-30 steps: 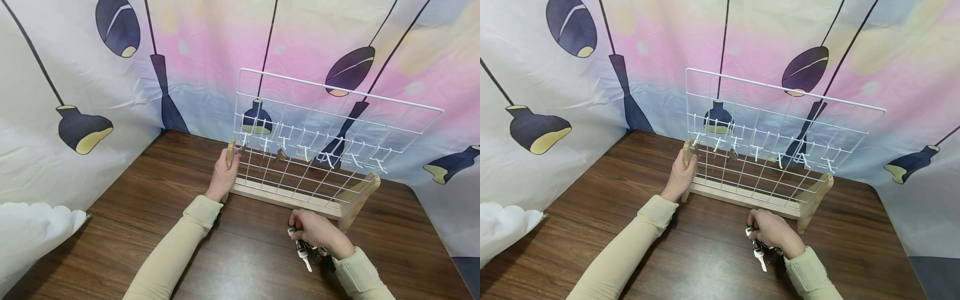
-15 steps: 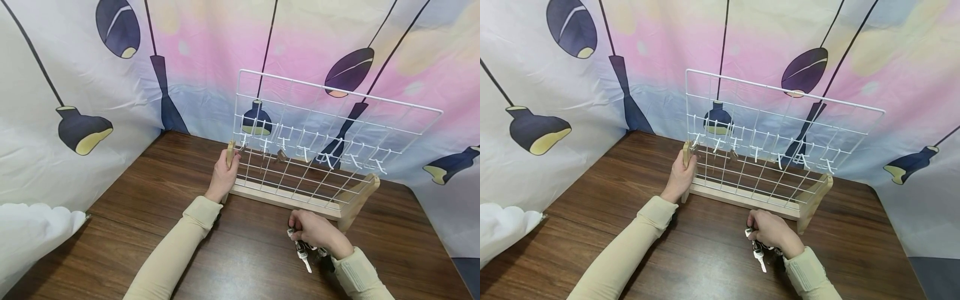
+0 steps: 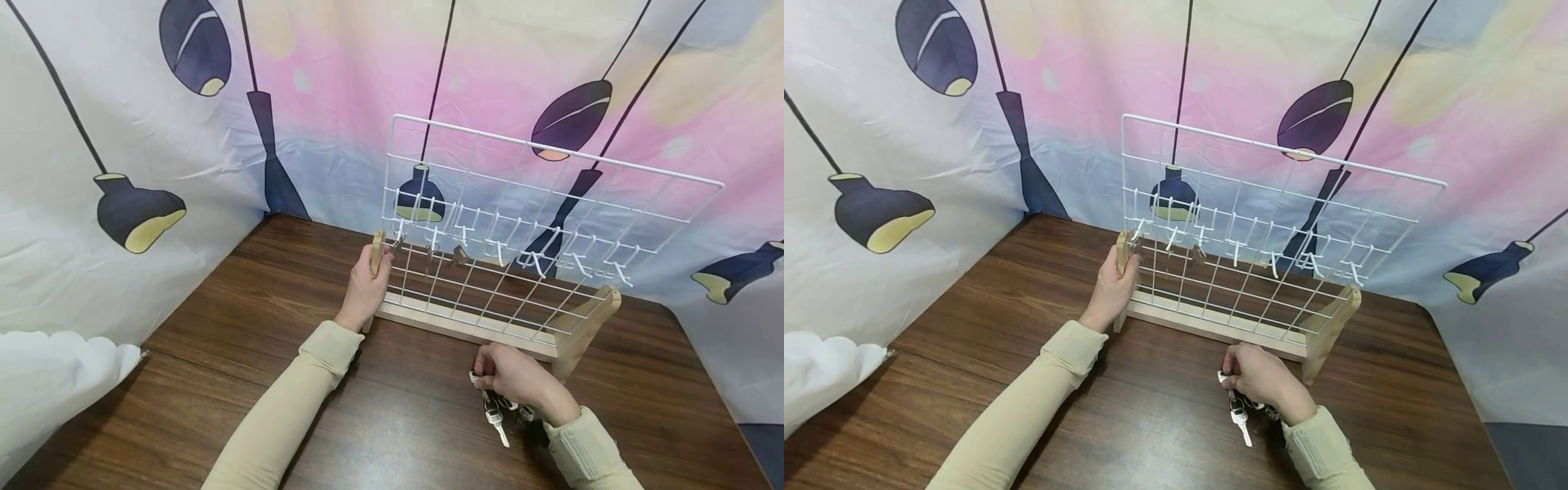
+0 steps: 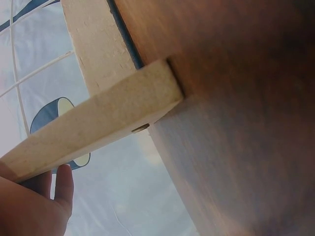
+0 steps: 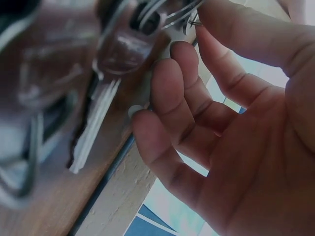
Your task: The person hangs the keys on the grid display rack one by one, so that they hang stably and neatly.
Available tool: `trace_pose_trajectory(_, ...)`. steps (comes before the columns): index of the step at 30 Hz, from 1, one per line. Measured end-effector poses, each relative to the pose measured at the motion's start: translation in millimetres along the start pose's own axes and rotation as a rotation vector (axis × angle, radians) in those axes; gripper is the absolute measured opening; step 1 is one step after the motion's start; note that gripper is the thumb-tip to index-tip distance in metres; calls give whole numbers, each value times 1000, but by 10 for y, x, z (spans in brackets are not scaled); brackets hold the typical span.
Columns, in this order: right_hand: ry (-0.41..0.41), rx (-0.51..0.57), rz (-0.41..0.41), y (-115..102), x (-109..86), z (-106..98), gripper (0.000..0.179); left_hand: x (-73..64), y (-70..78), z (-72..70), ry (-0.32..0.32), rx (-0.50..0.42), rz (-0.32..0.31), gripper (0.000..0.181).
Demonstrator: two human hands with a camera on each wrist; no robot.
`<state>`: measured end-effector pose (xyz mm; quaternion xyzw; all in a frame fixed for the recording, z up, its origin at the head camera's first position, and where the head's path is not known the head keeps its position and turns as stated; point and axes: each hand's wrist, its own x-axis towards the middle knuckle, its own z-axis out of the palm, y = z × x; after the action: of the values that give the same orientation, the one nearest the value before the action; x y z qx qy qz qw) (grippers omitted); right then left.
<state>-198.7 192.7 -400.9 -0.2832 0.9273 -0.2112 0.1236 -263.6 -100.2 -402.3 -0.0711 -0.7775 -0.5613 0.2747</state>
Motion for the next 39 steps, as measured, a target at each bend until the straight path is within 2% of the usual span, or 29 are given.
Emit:
trace_pose_trajectory(12,12,48,-53,31,-10,14,18,-14,5,-5,-2,-1,12,21)
trace_pose_trajectory(24,54,34,-20,24,-12,16,15,-10,2,-7,-1,-7,18,20)
trace_pose_trajectory(33,137,53,-15,-12,-24,-15,10,-7,4,-8,-9,-15,14,20)
trace_pose_trajectory(39,245,62,-45,-53,-29,-35,12,-7,8,-7,-8,-9,3,20)
